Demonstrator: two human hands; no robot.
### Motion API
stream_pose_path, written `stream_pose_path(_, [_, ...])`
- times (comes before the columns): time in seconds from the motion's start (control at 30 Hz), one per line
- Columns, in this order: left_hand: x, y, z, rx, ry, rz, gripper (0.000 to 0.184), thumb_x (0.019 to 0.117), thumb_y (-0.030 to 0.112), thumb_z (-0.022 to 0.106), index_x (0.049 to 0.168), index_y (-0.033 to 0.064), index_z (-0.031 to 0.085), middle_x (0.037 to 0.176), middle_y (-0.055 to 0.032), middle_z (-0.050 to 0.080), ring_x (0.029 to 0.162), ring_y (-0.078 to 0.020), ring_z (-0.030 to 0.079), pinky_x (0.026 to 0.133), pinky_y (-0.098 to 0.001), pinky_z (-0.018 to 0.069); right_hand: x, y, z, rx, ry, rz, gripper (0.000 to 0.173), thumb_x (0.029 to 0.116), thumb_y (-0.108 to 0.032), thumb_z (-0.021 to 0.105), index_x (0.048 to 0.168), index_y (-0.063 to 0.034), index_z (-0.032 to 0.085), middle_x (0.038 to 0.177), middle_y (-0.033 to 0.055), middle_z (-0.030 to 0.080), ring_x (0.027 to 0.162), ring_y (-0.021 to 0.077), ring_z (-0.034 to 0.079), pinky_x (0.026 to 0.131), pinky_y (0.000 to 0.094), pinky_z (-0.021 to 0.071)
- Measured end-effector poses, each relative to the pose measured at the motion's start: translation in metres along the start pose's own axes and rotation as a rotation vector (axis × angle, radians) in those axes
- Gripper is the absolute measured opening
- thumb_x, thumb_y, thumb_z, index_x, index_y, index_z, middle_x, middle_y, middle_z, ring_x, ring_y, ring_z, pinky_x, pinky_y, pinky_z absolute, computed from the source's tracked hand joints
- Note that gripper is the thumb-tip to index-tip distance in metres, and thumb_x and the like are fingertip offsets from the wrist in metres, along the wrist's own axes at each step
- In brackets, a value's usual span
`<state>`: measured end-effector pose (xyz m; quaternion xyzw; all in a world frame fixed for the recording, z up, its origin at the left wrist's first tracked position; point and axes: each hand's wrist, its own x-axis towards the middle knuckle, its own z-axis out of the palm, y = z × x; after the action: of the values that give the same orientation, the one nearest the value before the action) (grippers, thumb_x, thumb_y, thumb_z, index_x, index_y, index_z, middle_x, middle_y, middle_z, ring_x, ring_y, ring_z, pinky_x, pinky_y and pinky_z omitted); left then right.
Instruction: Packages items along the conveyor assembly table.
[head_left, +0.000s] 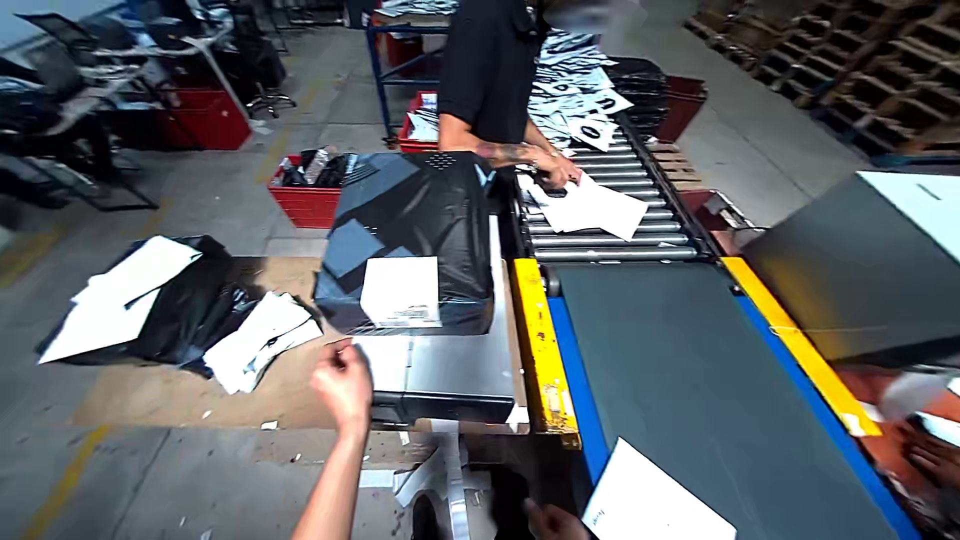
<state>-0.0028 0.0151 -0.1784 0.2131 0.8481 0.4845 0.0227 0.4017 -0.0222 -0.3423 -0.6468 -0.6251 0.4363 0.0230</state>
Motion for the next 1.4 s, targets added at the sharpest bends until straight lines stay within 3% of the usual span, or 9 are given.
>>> stream_pose_path(0.17, [0.002, -0.002, -0.007, 0.054, -0.022, -0.053, 0.024, 0.1017, 0.016, 0.052, 0.105, 0.0045, 0.073, 0.077, -0.0127, 0.067, 0.071, -0.0292, 0.064, 0.07, -0.0567, 0.0514, 0.016, -0.102, 0.097, 0.488, -0.198, -0.22, 0.025, 0.0999, -0.026, 0.066, 0.096, -0.0021, 0.072, 0.074, 0.0055, 0.072, 0.061, 0.0152, 0.067, 0.061, 0.0362, 0.0581])
stream_pose_path(0.27, [0.001, 0.0, -0.009, 0.068, -0.026, -0.044, 0.024, 0.1022, 0.017, 0.052, 0.104, 0.0054, 0.073, 0.077, -0.0132, 0.066, 0.072, -0.0311, 0.064, 0.07, -0.0579, 0.0503, 0.022, -0.151, 0.092, 0.667, -0.267, -0.103, 0.045, 0.1126, -0.027, 0.033, 0.12, -0.0006, 0.068, 0.085, 0.0074, 0.074, 0.061, 0.0129, 0.062, 0.056, 0.0308, 0.0506])
stream_pose_path(0.37, [-0.001, 0.001, -0.01, 0.073, -0.028, -0.042, 0.024, 0.1021, 0.017, 0.052, 0.105, 0.005, 0.073, 0.079, -0.0143, 0.067, 0.074, -0.0328, 0.065, 0.071, -0.0592, 0.05, 0.026, -0.171, 0.082, 0.73, -0.296, -0.041, 0.058, 0.1115, -0.024, 0.009, 0.135, -0.0048, 0.059, 0.104, 0.0094, 0.074, 0.082, 0.0183, 0.066, 0.067, 0.0365, 0.0496])
stream_pose_path(0.5, [-0.001, 0.001, -0.009, 0.079, -0.025, -0.048, 0.023, 0.1018, 0.017, 0.053, 0.105, 0.0051, 0.072, 0.08, -0.0145, 0.068, 0.076, -0.0324, 0.066, 0.074, -0.0586, 0.0506, 0.035, -0.175, 0.084, 0.833, -0.156, -0.075, 0.03, 0.1089, -0.005, 0.035, 0.125, 0.0034, 0.059, 0.098, 0.0115, 0.071, 0.078, 0.0174, 0.067, 0.069, 0.0332, 0.0556])
stream_pose_path(0.67, [0.001, 0.002, -0.009, 0.096, -0.026, -0.035, 0.023, 0.1009, 0.017, 0.054, 0.103, 0.0061, 0.073, 0.08, -0.0128, 0.069, 0.076, -0.0307, 0.066, 0.073, -0.0569, 0.051, 0.032, -0.184, 0.079, 0.881, -0.123, -0.042, 0.027, 0.0999, 0.003, 0.049, 0.124, 0.0084, 0.061, 0.096, 0.017, 0.072, 0.072, 0.0227, 0.072, 0.067, 0.0373, 0.063])
stream_pose_path(0.93, [0.0, 0.001, -0.005, 0.091, -0.009, -0.02, 0.022, 0.1002, 0.016, 0.054, 0.103, 0.0054, 0.074, 0.081, -0.0119, 0.069, 0.075, -0.0296, 0.065, 0.073, -0.0555, 0.0506, 0.033, -0.215, 0.072, 0.955, 0.041, 0.215, 0.018, 0.0942, -0.011, 0.077, 0.098, 0.0063, 0.071, 0.078, 0.0142, 0.075, 0.062, 0.0194, 0.073, 0.056, 0.0325, 0.0611])
stream_pose_path(1.07, [0.0, -0.002, 0.0, 0.062, -0.025, 0.01, 0.025, 0.1016, 0.016, 0.053, 0.109, 0.0022, 0.073, 0.082, -0.0169, 0.069, 0.076, -0.0336, 0.067, 0.074, -0.0589, 0.0514, 0.04, -0.218, 0.082, 0.793, 0.143, 0.146, 0.012, 0.0916, -0.004, 0.075, 0.092, 0.0072, 0.07, 0.069, 0.0116, 0.072, 0.055, 0.0161, 0.067, 0.054, 0.033, 0.0574])
stream_pose_path(1.2, [-0.005, 0.001, 0.006, 0.035, -0.015, 0.046, 0.028, 0.1017, 0.017, 0.051, 0.108, -0.0008, 0.072, 0.084, -0.0177, 0.068, 0.076, -0.029, 0.065, 0.074, -0.0529, 0.0519, 0.024, -0.144, 0.029, 0.493, -0.019, 0.034, 0.022, 0.0916, -0.021, 0.078, 0.086, -0.0004, 0.073, 0.072, 0.01, 0.073, 0.061, 0.02, 0.071, 0.064, 0.0404, 0.0619])
stream_pose_path(1.4, [-0.002, -0.007, 0.016, 0.016, 0.029, 0.106, 0.03, 0.1005, 0.015, 0.05, 0.104, -0.0058, 0.071, 0.084, -0.0146, 0.068, 0.071, -0.0132, 0.059, 0.07, -0.0344, 0.0508, 0.168, -0.017, -0.175, 0.268, 0.442, 0.183, 0.037, 0.0936, -0.037, 0.075, 0.09, -0.0002, 0.075, 0.082, 0.014, 0.075, 0.079, 0.0314, 0.072, 0.081, 0.0577, 0.0564])
